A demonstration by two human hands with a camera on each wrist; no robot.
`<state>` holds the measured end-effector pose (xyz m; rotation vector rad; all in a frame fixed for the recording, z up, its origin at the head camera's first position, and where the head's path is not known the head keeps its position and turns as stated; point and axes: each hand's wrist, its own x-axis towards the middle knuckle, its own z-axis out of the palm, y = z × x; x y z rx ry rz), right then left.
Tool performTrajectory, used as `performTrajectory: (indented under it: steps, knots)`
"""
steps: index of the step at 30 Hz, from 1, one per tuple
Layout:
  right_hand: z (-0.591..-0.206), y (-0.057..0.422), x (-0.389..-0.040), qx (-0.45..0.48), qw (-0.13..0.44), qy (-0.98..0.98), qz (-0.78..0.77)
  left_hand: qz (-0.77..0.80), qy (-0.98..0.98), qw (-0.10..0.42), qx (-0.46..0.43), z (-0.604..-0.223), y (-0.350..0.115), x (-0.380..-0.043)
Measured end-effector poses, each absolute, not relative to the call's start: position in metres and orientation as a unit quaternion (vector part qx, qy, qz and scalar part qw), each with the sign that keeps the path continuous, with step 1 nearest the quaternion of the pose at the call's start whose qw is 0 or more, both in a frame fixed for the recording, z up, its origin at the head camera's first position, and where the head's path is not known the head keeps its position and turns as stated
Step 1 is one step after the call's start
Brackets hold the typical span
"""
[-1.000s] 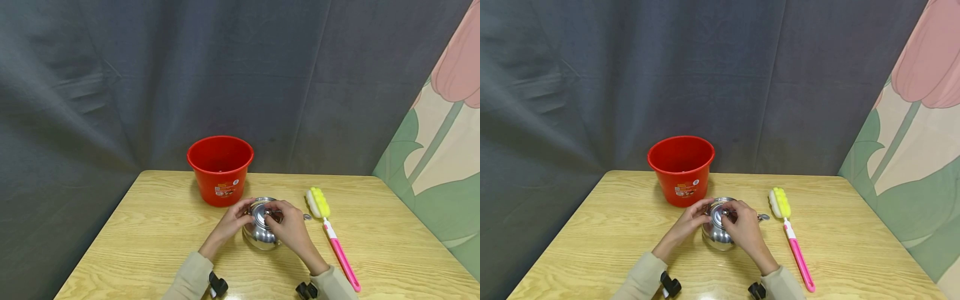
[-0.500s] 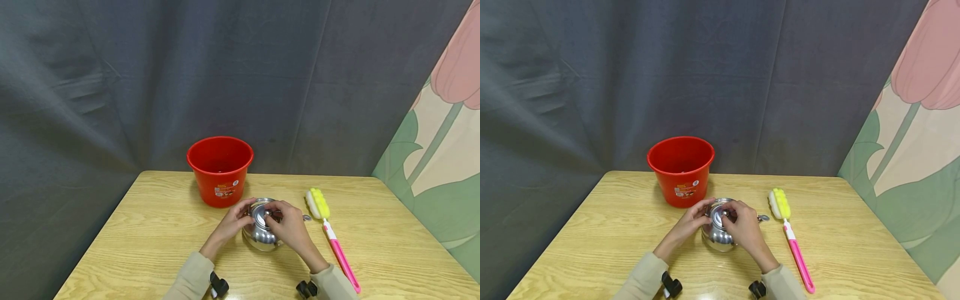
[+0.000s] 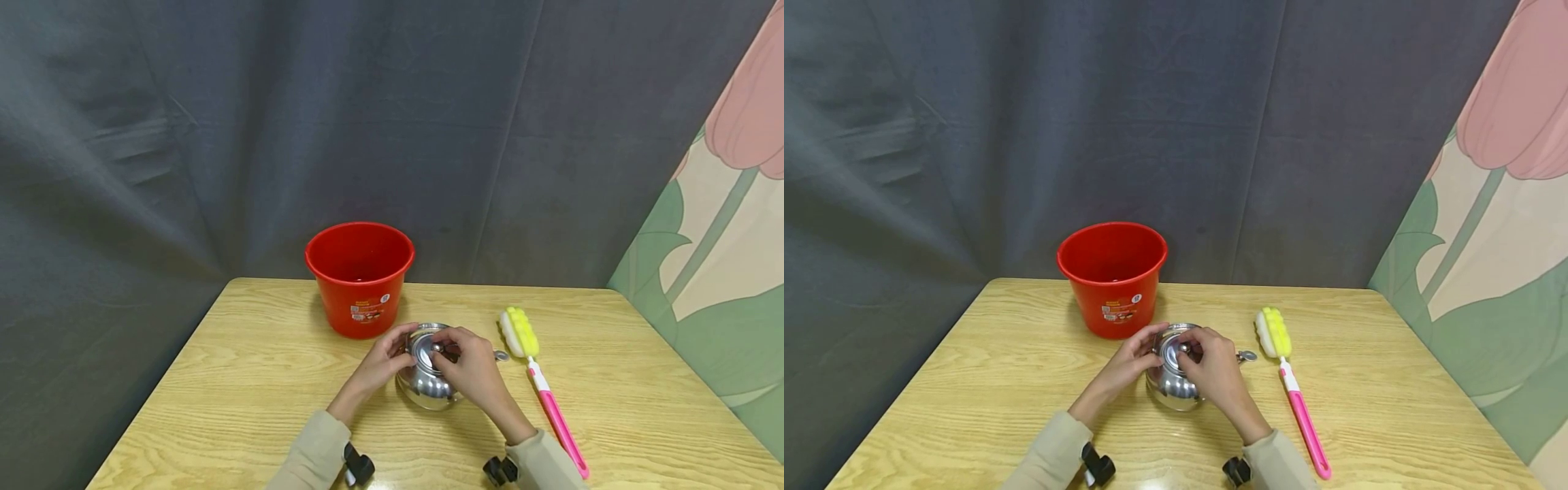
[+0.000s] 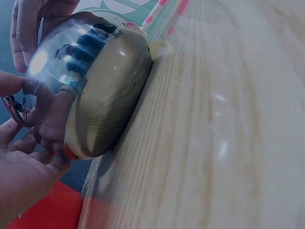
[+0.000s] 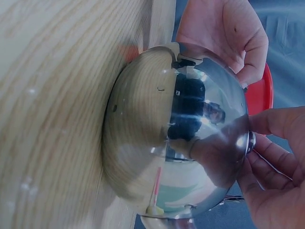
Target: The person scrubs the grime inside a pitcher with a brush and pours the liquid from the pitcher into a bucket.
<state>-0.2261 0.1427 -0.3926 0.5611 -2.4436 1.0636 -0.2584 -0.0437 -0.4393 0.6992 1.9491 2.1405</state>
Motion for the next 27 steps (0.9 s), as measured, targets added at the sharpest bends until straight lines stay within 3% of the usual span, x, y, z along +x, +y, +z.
performTrajectory:
  steps: [27]
  knots:
    - [-0.3925,0.1389,-0.2265,0.224,0.232,-0.869,0.375,0.713,0.67,0.072,0.193,-0.442,-0.0377,-0.2575]
